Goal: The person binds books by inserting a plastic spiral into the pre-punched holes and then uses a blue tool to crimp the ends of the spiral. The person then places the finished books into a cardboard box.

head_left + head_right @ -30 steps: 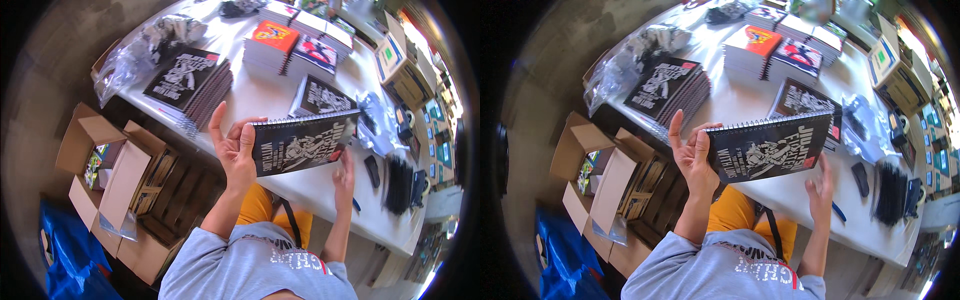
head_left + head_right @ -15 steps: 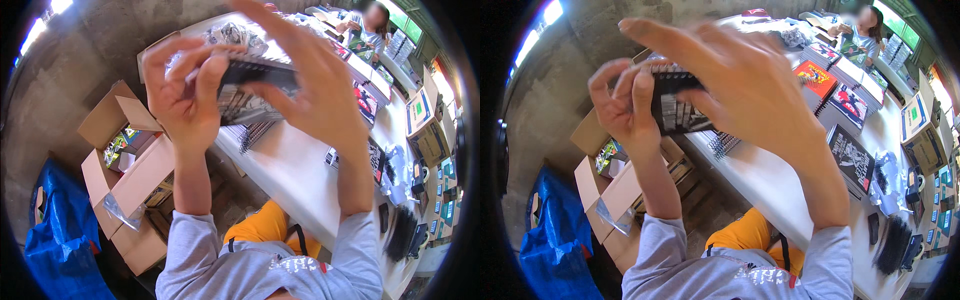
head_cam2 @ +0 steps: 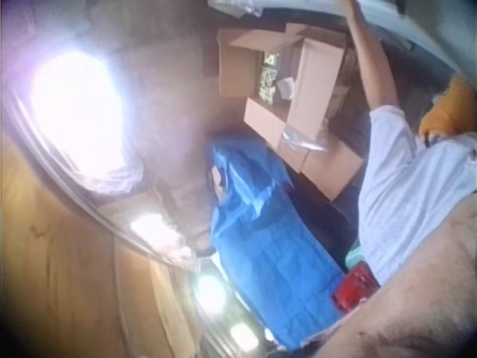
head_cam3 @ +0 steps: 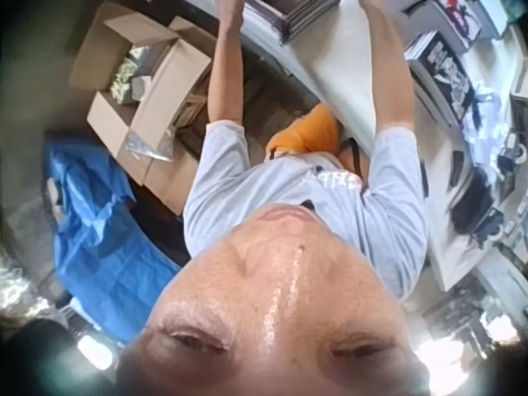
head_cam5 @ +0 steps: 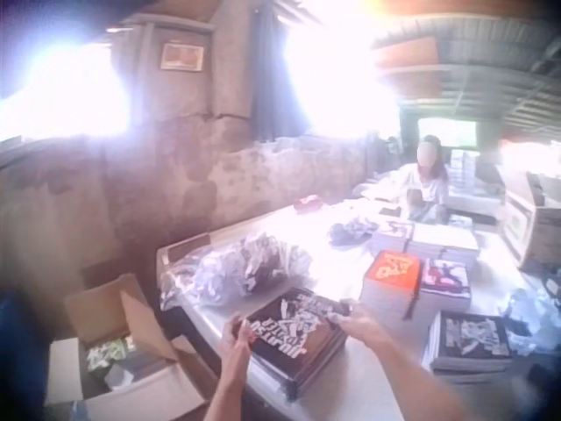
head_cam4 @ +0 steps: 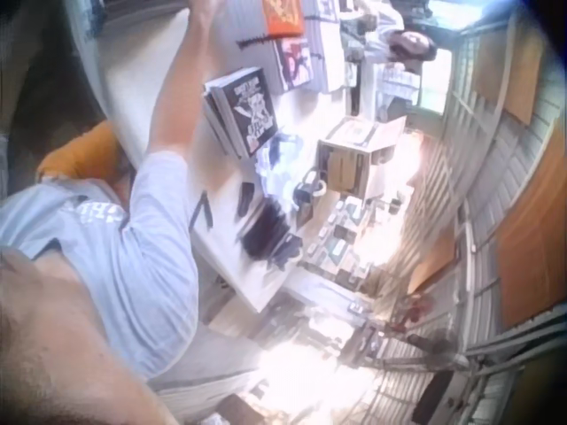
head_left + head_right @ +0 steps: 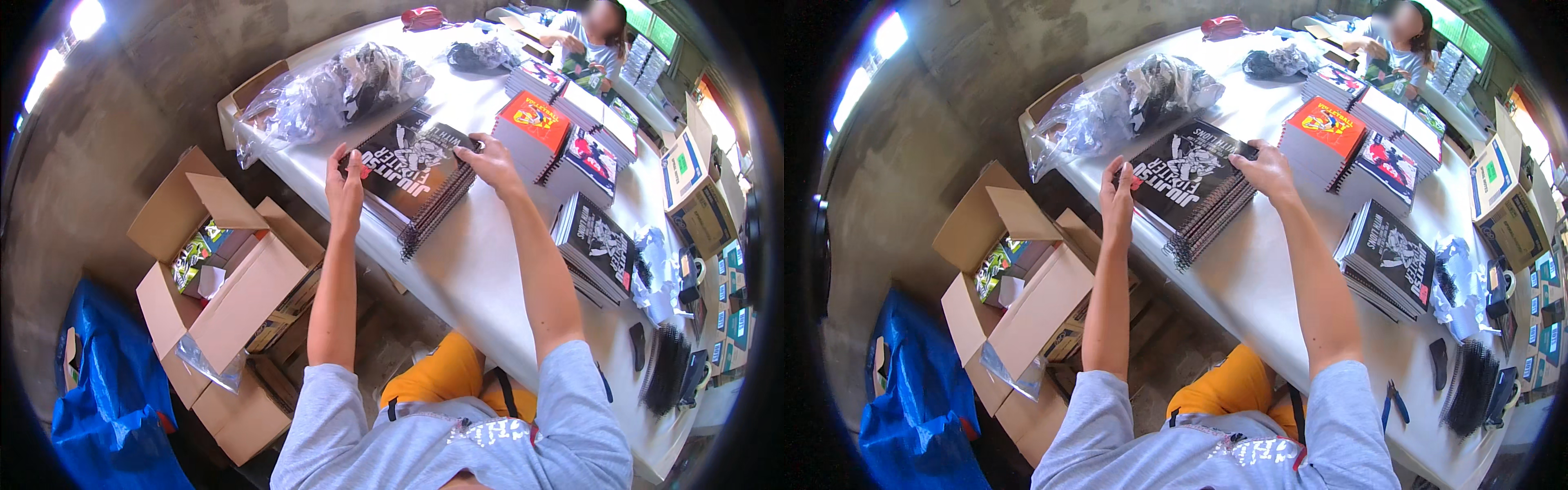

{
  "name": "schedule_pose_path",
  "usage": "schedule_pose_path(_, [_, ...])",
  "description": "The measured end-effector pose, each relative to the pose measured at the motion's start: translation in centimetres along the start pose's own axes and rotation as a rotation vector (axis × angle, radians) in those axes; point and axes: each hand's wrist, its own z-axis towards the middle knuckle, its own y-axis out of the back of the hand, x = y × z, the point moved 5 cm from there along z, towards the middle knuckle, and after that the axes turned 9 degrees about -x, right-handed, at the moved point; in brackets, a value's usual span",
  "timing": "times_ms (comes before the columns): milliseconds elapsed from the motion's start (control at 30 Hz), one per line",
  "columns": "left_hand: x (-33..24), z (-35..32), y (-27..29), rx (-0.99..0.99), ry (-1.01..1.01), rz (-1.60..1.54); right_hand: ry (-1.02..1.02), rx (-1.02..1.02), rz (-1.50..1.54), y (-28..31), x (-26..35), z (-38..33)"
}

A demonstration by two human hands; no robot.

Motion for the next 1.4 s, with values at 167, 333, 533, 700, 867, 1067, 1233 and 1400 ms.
schedule_pose_path(167, [1.1,0.4,-1.4,-0.173,0.017,-0.093,-0.104,0.022,-0.172,-0.2,-0.4,0.6])
schedule_pose_path(333, [2.8,1.0,-2.4,-0.163,0.031,-0.354,-0.107,0.106,-0.128,0.1,-1.4,1.1])
schedule_pose_path(533, [0.3,1.4,2.5,-0.428,-0.171,-0.310,-0.064,-0.253,-0.357,10.2,-4.2,-2.9])
schedule_pose_path(700, [-6.8,-3.4,4.3,-0.583,-0.434,-0.390,-0.645,-0.482,-0.860,25.1,-21.1,-13.9])
schedule_pose_path(867, [-14.5,-13.3,-2.6,-0.212,-0.899,-0.346,-0.646,-0.429,-0.331,27.5,-27.6,-17.9])
schedule_pose_path(1067, [-11.7,-21.0,-12.2,0.481,-0.553,-0.279,-0.352,-0.730,-0.256,28.5,-24.8,-20.2])
schedule_pose_path(1233, [-4.2,-25.9,-23.2,0.882,-0.589,0.293,-0.515,-0.608,-0.048,26.8,-27.6,-18.0])
schedule_pose_path(1400, [-2.5,-26.3,-24.4,0.897,-0.558,0.651,-0.386,-0.686,0.549,29.0,-23.9,-20.4])
